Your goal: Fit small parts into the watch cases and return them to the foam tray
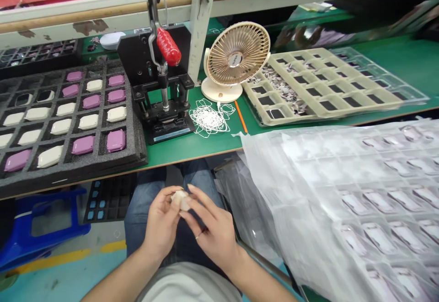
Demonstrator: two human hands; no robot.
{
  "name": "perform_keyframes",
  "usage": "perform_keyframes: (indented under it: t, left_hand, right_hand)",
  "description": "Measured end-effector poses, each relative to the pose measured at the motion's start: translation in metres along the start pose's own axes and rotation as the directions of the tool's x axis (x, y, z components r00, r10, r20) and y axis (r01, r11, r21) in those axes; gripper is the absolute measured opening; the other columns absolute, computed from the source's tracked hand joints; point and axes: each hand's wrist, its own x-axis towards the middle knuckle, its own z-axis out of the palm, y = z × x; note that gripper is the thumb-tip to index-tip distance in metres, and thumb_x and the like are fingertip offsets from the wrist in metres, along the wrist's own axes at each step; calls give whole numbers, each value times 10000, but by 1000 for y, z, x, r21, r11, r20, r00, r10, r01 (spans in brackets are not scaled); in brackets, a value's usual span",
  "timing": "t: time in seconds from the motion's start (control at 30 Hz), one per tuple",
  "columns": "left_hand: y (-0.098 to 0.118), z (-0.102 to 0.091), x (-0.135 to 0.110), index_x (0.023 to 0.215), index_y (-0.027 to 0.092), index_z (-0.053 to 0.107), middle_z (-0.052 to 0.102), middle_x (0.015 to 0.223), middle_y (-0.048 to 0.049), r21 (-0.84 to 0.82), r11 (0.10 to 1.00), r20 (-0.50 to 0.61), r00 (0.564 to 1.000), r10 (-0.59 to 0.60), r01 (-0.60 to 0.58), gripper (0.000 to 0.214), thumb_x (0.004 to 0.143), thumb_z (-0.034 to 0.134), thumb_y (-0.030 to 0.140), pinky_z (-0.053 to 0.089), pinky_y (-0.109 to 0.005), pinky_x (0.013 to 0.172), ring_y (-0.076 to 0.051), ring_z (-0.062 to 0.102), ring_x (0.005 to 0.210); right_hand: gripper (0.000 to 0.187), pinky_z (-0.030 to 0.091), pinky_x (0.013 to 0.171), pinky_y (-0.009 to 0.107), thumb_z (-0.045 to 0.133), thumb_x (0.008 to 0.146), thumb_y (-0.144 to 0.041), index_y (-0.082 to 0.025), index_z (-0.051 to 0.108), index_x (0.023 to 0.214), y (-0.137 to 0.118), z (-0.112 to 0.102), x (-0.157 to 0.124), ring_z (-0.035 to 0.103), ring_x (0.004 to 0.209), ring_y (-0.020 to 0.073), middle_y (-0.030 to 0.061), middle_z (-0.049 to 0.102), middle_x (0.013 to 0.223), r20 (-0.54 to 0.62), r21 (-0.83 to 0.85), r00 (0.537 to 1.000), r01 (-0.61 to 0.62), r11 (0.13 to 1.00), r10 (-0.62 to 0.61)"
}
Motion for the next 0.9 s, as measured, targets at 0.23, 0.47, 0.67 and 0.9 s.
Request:
perform_keyframes:
  t: [0.23,0.47,0.67,0.9]
  left_hand:
    - [-3,-10,4,1013,210,847,836,934,-81,-42,998,-2,999,-36,36,331,729,967,332,599,-294,841,-188,771,843]
    - [-5,-7,8,1023,235,860,838,974,-88,87,996,-37,999,28,-25,310,774,931,407,616,-311,871,-216,783,902]
    - [28,-19,25,1330,303,745,688,1423,-108,639,386,522,744,417,-665,412,941,751,167,582,-439,1090,-278,695,1261]
    - [63,-4,62,1241,222,701,802,1125,-75,629,-119,683,473,556,-768,271,1024,597,97,635,-381,978,-207,760,1062]
  right_hand:
    - [141,427,595,265,549,1070,-300,-219,627,985,-2,-9,14,605,663,145,27,643,805,274,51,960,-68,996,51]
    - [255,301,579,276,554,1065,-347,-210,565,849,3,-4,21,435,577,112,-32,495,691,246,285,956,-230,931,161]
    - [557,149,464,239,606,942,-729,-235,434,748,13,-5,53,173,488,77,-107,260,579,651,550,648,-762,342,395]
    - [586,477,644,293,539,1016,-662,-185,707,720,0,-34,142,602,673,169,48,680,694,168,281,898,-440,853,407]
